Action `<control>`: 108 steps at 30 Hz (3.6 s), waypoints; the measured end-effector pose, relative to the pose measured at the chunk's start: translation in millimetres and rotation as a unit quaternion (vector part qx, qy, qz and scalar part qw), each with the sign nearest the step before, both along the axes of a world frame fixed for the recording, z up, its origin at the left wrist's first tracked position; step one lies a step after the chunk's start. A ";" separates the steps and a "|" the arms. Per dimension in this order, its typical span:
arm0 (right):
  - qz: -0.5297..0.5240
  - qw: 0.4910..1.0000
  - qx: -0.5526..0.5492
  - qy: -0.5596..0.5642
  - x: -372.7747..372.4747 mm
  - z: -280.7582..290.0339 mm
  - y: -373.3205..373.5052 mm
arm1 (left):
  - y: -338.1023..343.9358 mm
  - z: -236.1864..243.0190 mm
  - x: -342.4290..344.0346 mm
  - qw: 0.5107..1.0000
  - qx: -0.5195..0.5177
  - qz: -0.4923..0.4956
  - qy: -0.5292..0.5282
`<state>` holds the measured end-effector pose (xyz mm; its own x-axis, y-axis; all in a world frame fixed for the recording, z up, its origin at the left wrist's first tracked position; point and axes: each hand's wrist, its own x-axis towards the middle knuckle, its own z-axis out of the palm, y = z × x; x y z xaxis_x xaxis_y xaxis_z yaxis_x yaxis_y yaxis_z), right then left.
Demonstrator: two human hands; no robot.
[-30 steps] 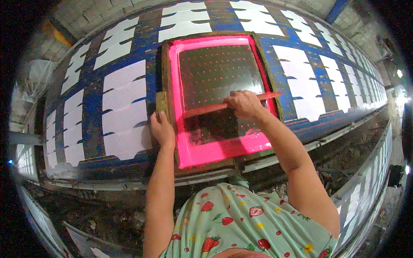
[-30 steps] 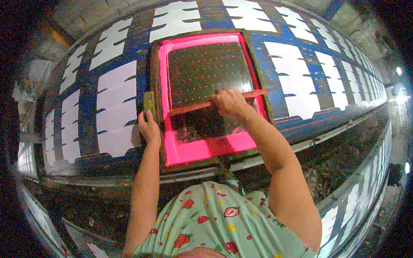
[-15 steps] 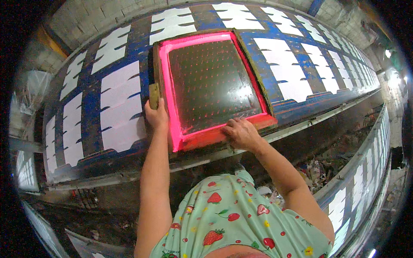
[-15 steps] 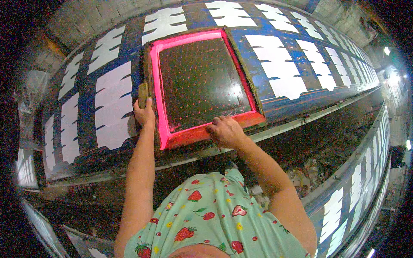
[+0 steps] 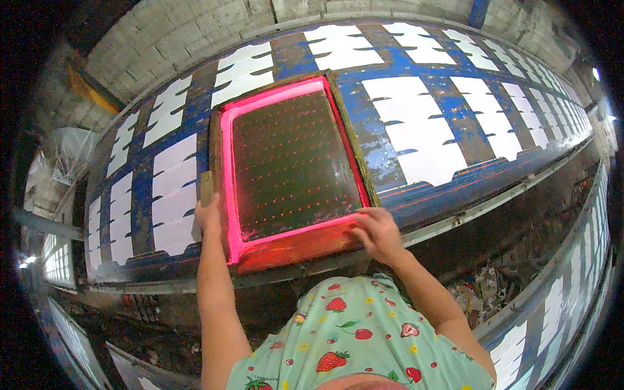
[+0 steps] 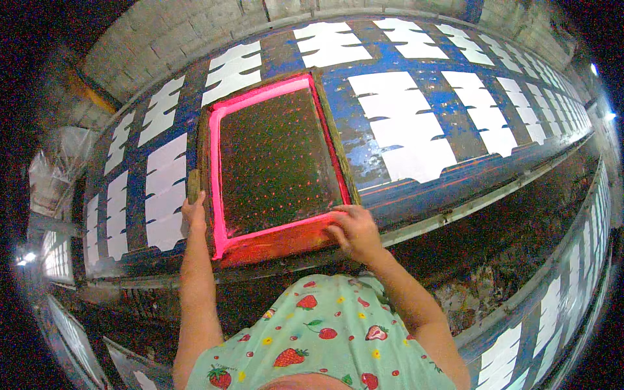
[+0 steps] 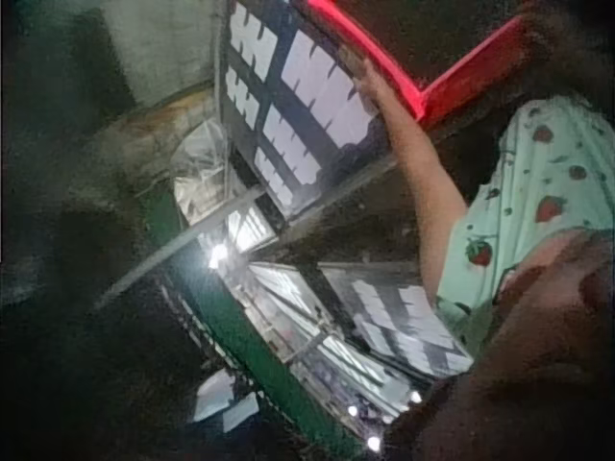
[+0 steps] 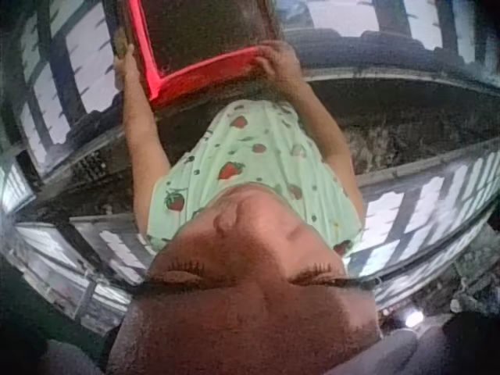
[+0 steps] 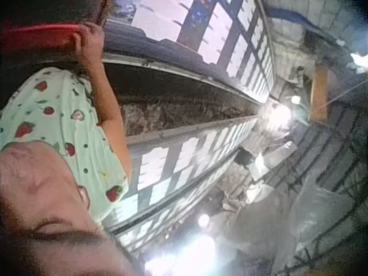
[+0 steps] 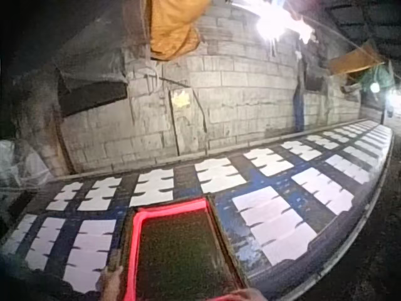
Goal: The person uses a squeegee to pull pink ink across a screen-printing frame placed over white paper sheets on a workbench. The person repeatedly repositions the frame and pulls the squeegee to transfer ink onto the paper.
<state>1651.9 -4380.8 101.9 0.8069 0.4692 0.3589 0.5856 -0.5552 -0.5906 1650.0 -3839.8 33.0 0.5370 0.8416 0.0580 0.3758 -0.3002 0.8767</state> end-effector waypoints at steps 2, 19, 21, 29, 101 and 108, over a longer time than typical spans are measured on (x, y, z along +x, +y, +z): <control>-0.077 0.996 0.016 0.043 19.4 -15.2 -27.6 | 1.0 -0.7 3.3 0.999 -0.009 0.031 0.016; -0.247 0.854 0.168 0.425 55.7 -58.9 -15.4 | -10.6 27.7 7.2 0.987 -0.023 0.078 0.141; -0.261 0.835 0.192 0.445 57.8 -51.4 -12.1 | -11.9 33.5 7.5 0.990 -0.068 0.053 0.109; -0.237 0.846 0.255 0.404 50.1 0.6 -15.4 | -8.4 47.7 7.9 0.980 -0.191 0.041 0.040; 0.103 0.943 -0.317 0.009 148.4 35.7 -292.2 | -475.6 -21.4 194.3 0.998 -0.030 -0.027 -0.053; 0.105 0.952 -0.277 -0.075 159.6 15.9 -292.2 | -476.4 -11.6 191.5 0.995 -0.065 -0.040 -0.058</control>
<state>1811.5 -4673.0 117.8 0.6341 0.7650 0.1128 0.7723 -0.6192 -0.1424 1841.5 -4316.2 21.3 0.5991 0.8005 0.0168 0.2497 -0.2068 0.9460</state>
